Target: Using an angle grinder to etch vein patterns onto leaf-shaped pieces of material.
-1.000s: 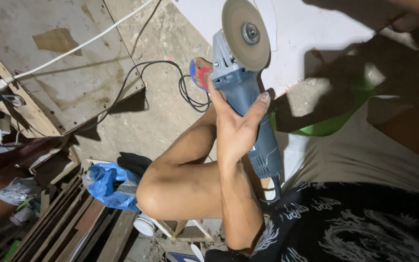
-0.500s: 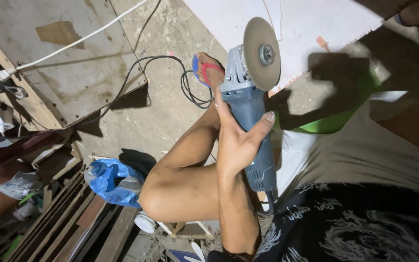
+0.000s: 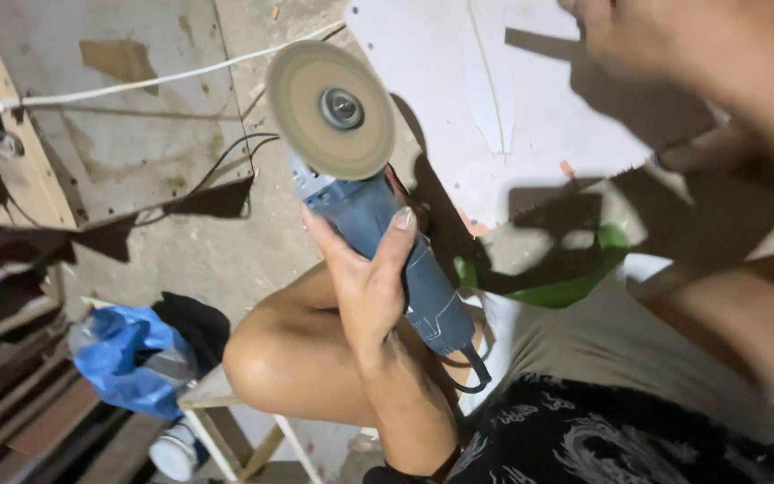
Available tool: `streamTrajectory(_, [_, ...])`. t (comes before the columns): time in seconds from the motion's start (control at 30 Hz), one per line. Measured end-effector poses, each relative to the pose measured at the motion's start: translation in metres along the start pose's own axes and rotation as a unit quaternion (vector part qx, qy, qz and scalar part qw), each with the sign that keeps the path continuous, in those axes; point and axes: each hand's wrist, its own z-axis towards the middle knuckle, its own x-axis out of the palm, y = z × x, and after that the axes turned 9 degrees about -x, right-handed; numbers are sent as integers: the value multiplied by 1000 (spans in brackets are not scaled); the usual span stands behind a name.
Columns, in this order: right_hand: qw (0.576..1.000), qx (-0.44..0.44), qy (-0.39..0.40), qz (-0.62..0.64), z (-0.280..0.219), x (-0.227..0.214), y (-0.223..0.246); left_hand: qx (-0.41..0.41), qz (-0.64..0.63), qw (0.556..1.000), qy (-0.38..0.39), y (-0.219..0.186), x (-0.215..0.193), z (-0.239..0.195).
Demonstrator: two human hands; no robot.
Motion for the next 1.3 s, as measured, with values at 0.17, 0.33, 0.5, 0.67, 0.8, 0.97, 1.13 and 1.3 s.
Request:
streamTrajectory(0.17, [1000, -23, -9, -11, 10, 42, 20, 21, -26, 999, 11, -20, 3, -2])
streamTrajectory(0.33, [969, -139, -60, -196, 8, 78, 18, 37, 13, 999, 10, -15, 2, 1])
streamTrajectory(0.5, [978, -151, 7, -142, 7, 61, 34, 41, 16, 999, 19, -7, 1, 7])
streamTrajectory(0.67, [979, -69, 176, -79, 5, 43, 42, -80, 79, 993, -31, -14, 7, 20])
streamTrajectory(0.8, [981, -50, 179, -58, -1, 31, 42, -85, 70, 994, -4, -12, 15, 26])
streamTrajectory(0.97, [971, -147, 124, -143, -15, 45, 27, -106, 80, 991, 28, -17, 29, 28])
streamTrajectory(1.13, [962, -179, 114, -173, -21, 85, -3, -117, 111, 987, 11, 4, 18, 36])
streamTrajectory(1.3, [939, -250, 103, -211, -20, 73, 13, -99, 95, 990, 2, -19, 24, 37])
